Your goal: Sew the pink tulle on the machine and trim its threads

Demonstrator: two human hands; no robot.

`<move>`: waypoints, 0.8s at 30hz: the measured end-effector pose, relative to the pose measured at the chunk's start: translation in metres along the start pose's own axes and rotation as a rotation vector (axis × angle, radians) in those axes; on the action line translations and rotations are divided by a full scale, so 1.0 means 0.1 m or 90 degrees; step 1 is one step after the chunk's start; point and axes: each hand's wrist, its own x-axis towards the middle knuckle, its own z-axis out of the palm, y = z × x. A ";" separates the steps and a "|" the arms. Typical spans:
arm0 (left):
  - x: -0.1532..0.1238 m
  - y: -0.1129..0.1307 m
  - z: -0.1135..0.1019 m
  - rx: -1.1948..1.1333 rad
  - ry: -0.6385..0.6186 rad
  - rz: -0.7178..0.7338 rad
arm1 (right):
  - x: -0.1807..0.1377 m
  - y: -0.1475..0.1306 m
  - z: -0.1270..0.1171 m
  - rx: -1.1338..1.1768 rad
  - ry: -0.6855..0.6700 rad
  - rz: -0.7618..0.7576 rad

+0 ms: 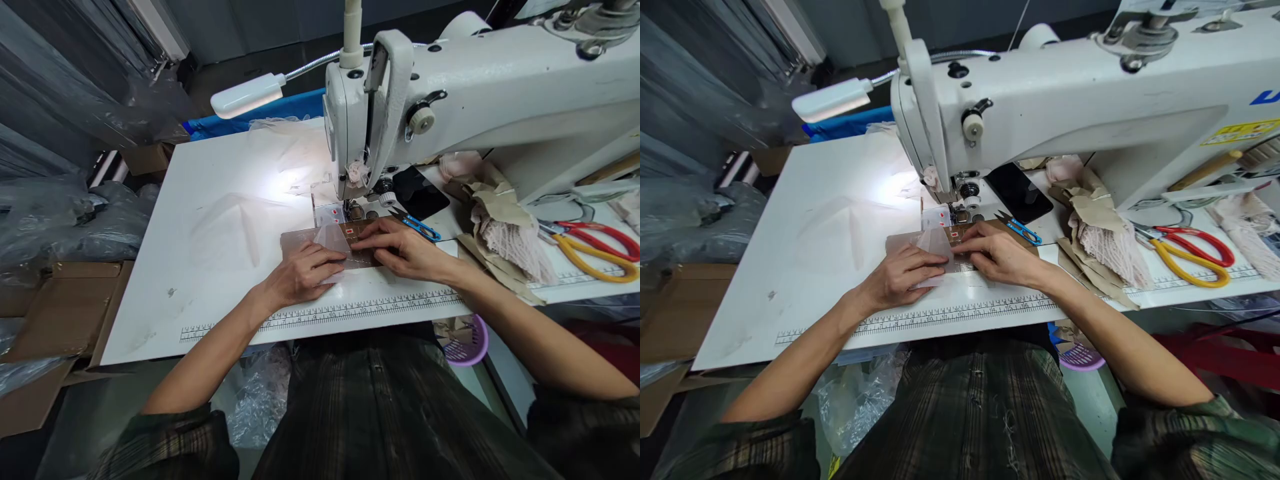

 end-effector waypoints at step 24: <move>0.03 -0.01 0.00 0.059 0.019 0.049 | 0.06 0.17 0.21 -0.171 0.046 -0.041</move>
